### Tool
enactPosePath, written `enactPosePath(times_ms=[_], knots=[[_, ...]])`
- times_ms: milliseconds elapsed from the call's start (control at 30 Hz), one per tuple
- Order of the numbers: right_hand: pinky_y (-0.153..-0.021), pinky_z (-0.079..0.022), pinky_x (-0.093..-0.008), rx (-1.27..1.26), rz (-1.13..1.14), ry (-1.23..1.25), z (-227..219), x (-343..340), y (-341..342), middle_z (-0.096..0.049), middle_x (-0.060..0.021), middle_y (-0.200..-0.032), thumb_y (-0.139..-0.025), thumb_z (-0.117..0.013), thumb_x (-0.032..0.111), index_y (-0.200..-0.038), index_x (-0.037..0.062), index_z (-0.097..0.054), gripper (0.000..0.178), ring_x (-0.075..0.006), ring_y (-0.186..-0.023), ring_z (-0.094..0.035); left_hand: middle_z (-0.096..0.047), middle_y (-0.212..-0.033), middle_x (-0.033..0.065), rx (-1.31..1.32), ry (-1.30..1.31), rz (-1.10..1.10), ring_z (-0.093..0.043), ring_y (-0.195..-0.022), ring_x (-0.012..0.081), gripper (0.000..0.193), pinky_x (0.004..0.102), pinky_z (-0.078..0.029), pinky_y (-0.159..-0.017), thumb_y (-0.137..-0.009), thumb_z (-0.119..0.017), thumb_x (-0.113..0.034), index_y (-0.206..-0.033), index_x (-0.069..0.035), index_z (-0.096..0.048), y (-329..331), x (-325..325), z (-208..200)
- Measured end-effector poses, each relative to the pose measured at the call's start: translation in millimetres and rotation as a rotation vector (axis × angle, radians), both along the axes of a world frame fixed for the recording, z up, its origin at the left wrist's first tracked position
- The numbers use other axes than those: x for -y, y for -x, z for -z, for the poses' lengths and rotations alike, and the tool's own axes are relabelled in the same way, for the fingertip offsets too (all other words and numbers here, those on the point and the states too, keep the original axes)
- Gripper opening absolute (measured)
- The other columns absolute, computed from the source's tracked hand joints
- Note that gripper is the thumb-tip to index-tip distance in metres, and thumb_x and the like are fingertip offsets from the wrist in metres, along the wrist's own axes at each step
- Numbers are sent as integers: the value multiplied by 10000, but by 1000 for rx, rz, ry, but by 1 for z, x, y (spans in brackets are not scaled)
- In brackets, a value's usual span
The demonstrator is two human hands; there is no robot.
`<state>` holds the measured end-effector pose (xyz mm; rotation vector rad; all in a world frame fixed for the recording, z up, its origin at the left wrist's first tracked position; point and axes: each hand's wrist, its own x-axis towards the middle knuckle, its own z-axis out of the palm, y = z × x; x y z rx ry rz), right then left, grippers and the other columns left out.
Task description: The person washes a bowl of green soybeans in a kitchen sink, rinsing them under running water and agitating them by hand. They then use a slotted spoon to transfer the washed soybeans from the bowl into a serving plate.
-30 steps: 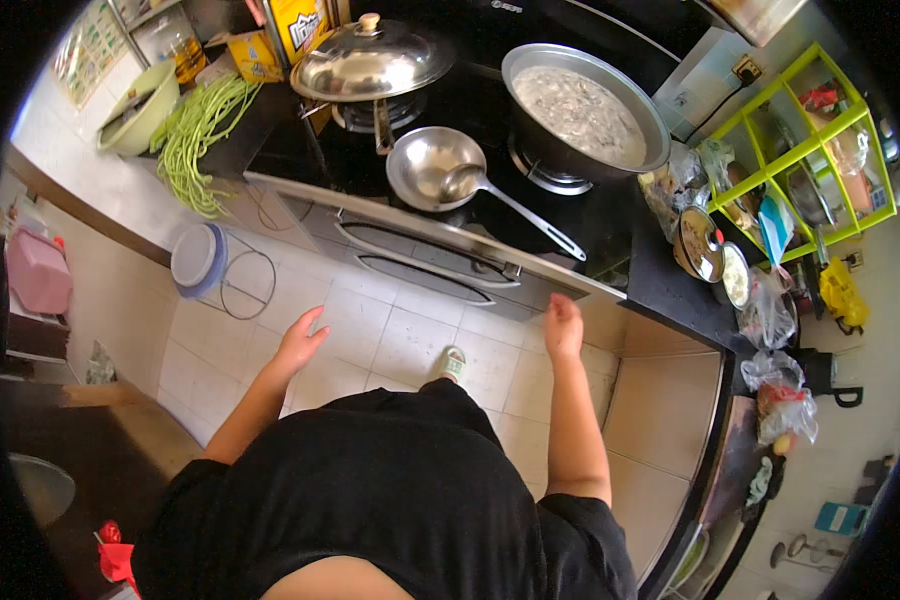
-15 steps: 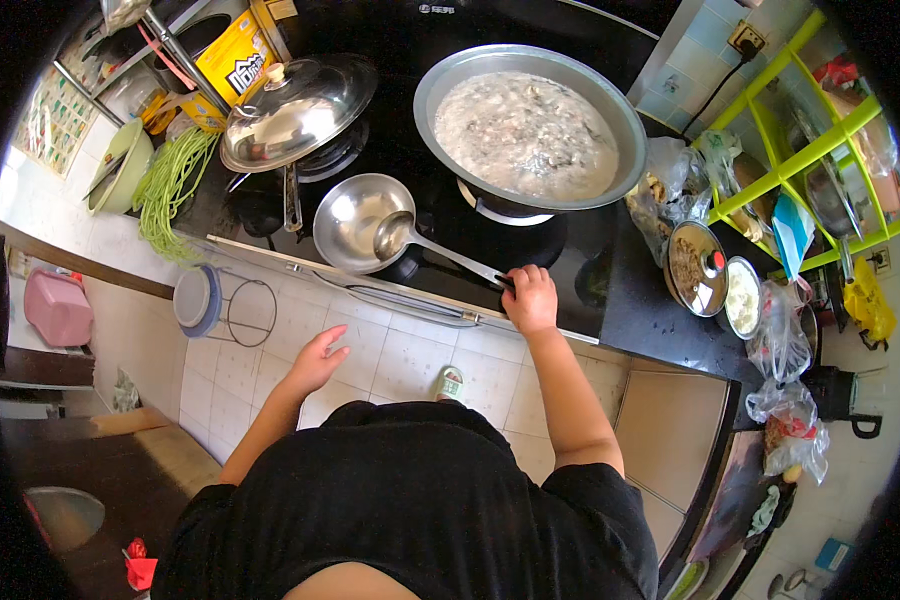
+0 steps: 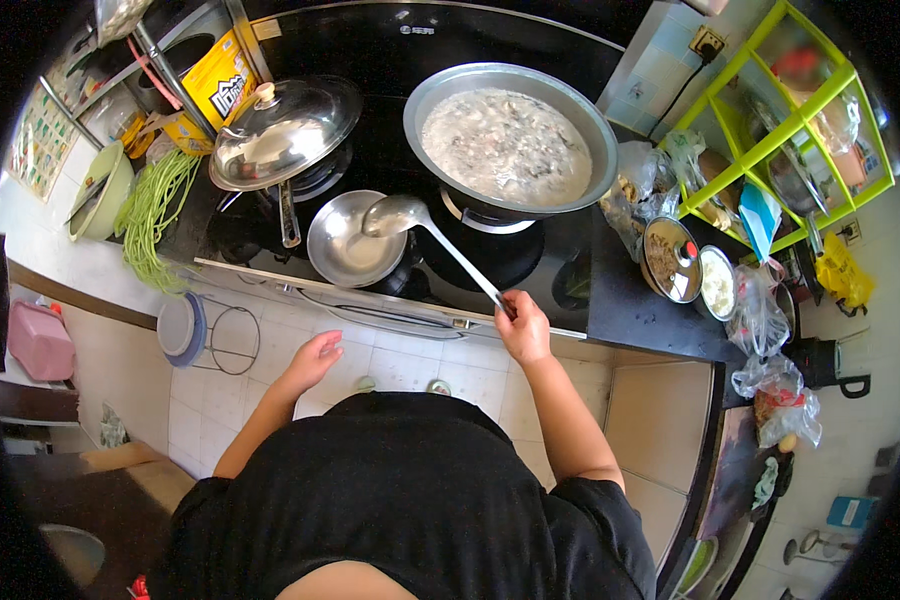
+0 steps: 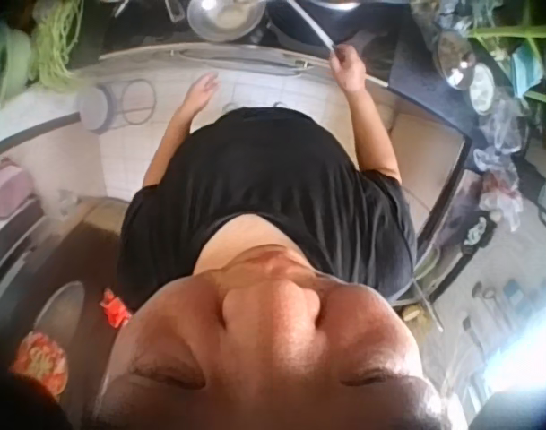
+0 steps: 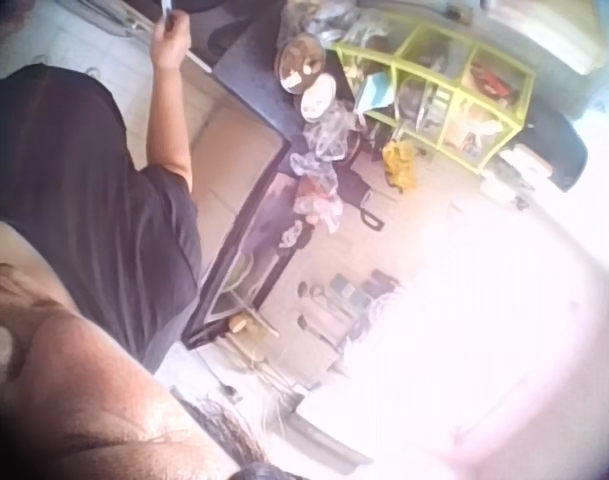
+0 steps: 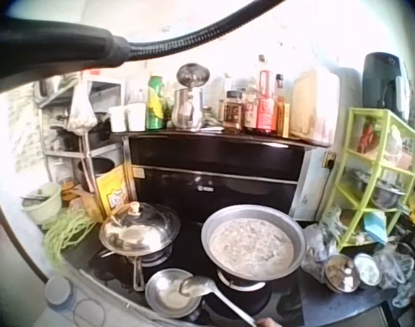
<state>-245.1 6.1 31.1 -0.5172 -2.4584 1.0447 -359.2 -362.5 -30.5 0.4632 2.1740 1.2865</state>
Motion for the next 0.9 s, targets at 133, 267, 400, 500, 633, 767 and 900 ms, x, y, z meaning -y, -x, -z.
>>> enactPosePath(times_ms=[133,267,400,500,633,767,900], knots=[[-610,-477,-349,59,27,-136,6,-3,-5,-608,-125,-741,-714,-645,140,-871,66,-552,198,-291,-678,-600,-524,-1185,155,27,-47,7,-493,-1114,250,407,340,-400,-924,-844,-574,-174,-1190,12,-467,9,10,2],[-593,-474,-361,113,-7,-232,27,-11,1,-596,-112,-708,-675,-645,147,-843,85,-564,196,-284,-654,-592,-529,-1181,154,1,-40,-8,-497,-1110,256,413,349,-405,-919,-843,-577,-202,-1183,7,-475,15,25,-3],[-594,-473,-355,133,-47,-232,36,-11,18,-598,-114,-710,-690,-650,159,-836,85,-575,180,-281,-650,-592,-525,-1184,155,23,34,2,-495,-1112,265,432,355,-400,-928,-842,-579,-228,-1198,-8,-471,10,44,-5],[-597,-468,-338,122,-78,-205,45,-16,29,-591,-103,-695,-689,-660,143,-848,76,-577,191,-259,-638,-586,-514,-1199,165,28,43,-22,-498,-1105,278,467,350,-404,-917,-839,-574,-267,-1210,-6,-460,6,52,1],[-609,-454,-346,63,-162,-214,57,-32,46,-561,-119,-738,-656,-687,91,-819,36,-567,210,-276,-669,-557,-509,-1205,177,33,28,-93,-511,-1083,295,507,343,-412,-894,-832,-563,-314,-1224,-15,-445,0,57,1],[-675,-426,-408,-149,-241,-462,36,-26,59,-558,-112,-822,-580,-731,65,-789,49,-550,277,-315,-772,-521,-527,-1179,171,-15,74,-160,-521,-1067,282,504,345,-422,-881,-820,-572,-320,-1222,-37,-458,-14,63,2],[-709,-413,-417,-285,-206,-523,27,9,62,-543,-131,-861,-622,-700,72,-804,49,-541,242,-326,-802,-512,-542,-1157,164,17,117,-251,-527,-1053,278,499,345,-426,-877,-815,-580,-327,-1211,-44,-472,-37,71,-6]])
